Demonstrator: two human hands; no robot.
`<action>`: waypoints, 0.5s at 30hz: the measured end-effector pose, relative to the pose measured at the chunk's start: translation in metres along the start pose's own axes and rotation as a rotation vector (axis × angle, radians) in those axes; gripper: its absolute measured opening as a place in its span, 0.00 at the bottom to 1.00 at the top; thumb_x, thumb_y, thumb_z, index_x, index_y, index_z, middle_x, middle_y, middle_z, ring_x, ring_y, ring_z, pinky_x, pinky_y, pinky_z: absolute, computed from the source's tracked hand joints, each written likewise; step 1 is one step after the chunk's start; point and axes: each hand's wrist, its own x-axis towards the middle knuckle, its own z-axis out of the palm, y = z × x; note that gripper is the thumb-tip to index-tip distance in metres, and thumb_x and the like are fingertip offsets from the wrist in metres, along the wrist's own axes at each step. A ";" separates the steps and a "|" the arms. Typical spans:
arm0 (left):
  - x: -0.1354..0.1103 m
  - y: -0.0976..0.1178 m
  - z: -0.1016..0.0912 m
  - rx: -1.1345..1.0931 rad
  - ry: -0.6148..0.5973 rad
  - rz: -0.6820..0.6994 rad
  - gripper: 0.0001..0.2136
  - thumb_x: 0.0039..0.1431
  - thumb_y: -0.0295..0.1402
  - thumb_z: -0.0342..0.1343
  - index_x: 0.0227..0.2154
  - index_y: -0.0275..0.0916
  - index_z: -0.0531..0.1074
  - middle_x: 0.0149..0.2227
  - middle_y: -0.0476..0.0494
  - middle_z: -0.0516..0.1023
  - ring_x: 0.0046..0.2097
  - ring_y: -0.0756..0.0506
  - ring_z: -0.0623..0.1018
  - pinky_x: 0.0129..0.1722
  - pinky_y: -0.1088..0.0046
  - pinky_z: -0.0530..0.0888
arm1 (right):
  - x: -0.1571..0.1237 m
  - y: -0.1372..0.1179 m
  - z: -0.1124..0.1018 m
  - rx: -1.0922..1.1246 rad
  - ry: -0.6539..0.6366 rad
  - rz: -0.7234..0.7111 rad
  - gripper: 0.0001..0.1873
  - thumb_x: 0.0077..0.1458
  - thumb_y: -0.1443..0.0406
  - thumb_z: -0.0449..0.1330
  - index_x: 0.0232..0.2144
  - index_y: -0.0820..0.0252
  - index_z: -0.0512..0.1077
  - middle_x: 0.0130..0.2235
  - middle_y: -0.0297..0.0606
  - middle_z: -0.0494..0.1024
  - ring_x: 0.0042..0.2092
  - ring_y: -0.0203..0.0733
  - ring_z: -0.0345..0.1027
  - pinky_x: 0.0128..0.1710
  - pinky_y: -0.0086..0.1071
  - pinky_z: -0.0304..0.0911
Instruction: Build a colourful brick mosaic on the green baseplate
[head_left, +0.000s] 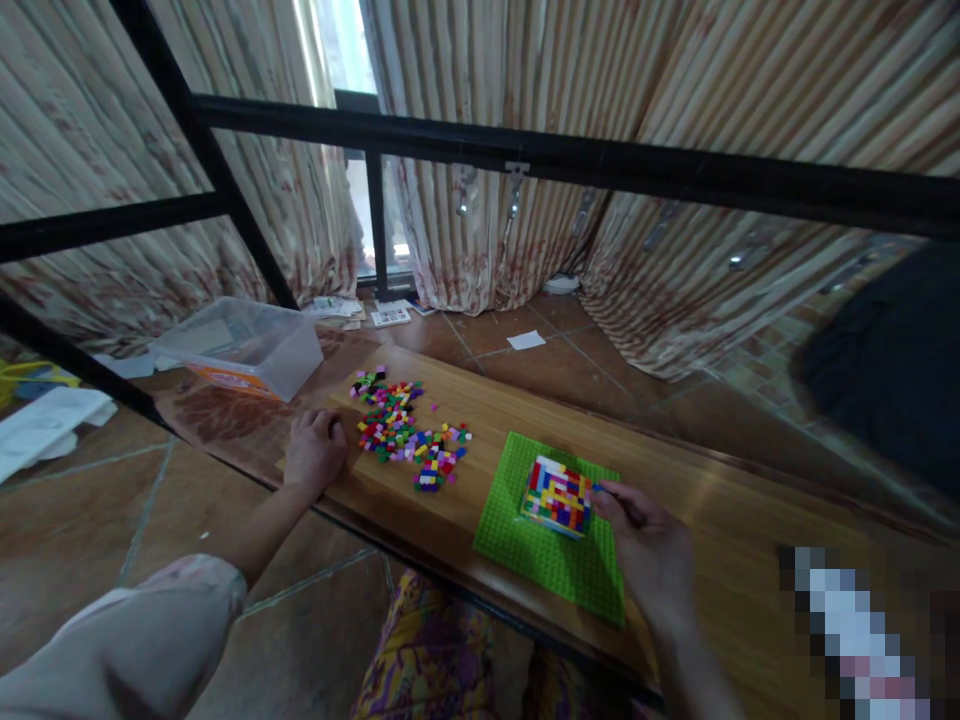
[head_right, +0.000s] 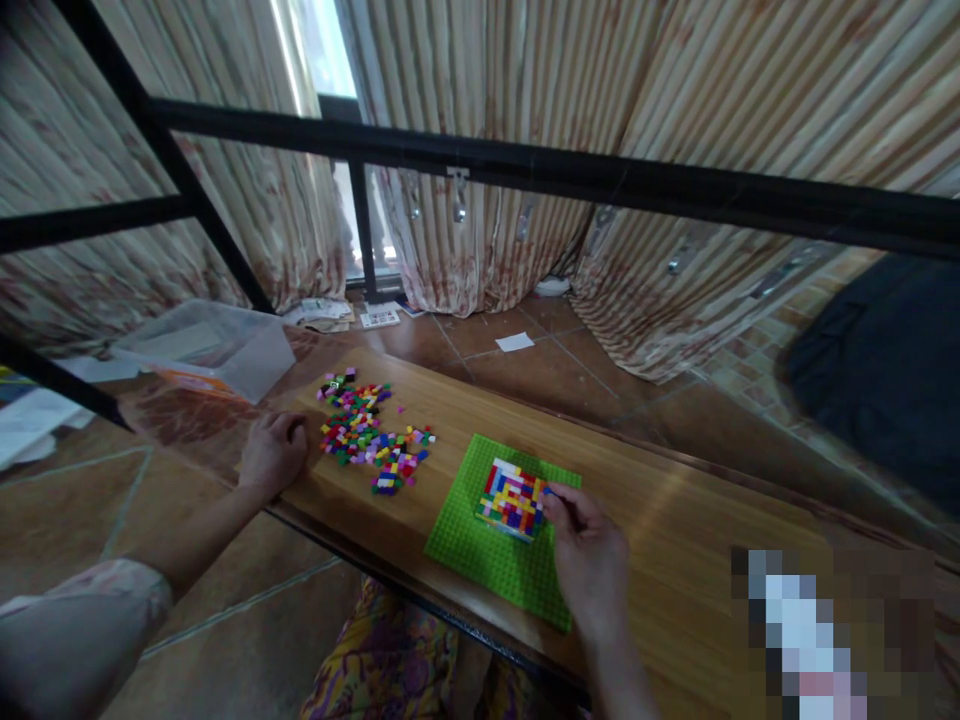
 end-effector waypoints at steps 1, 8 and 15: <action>0.000 0.000 0.000 0.004 -0.001 0.002 0.14 0.59 0.33 0.46 0.39 0.36 0.75 0.44 0.33 0.76 0.51 0.34 0.73 0.55 0.55 0.69 | 0.002 0.002 0.001 -0.025 0.003 -0.023 0.19 0.50 0.51 0.63 0.37 0.58 0.80 0.38 0.42 0.83 0.41 0.49 0.77 0.45 0.44 0.69; 0.001 0.000 -0.002 0.018 -0.012 -0.017 0.13 0.57 0.33 0.47 0.39 0.37 0.75 0.45 0.34 0.77 0.51 0.33 0.73 0.53 0.55 0.71 | 0.021 0.008 0.016 -0.055 -0.031 -0.122 0.19 0.54 0.51 0.58 0.36 0.58 0.80 0.40 0.44 0.82 0.40 0.46 0.75 0.44 0.41 0.67; 0.001 0.000 -0.001 0.040 -0.003 -0.017 0.14 0.58 0.34 0.46 0.39 0.38 0.76 0.44 0.34 0.77 0.50 0.34 0.73 0.52 0.55 0.71 | 0.030 0.012 0.029 -0.091 -0.097 -0.153 0.18 0.54 0.51 0.57 0.35 0.55 0.80 0.40 0.41 0.82 0.41 0.45 0.73 0.46 0.41 0.65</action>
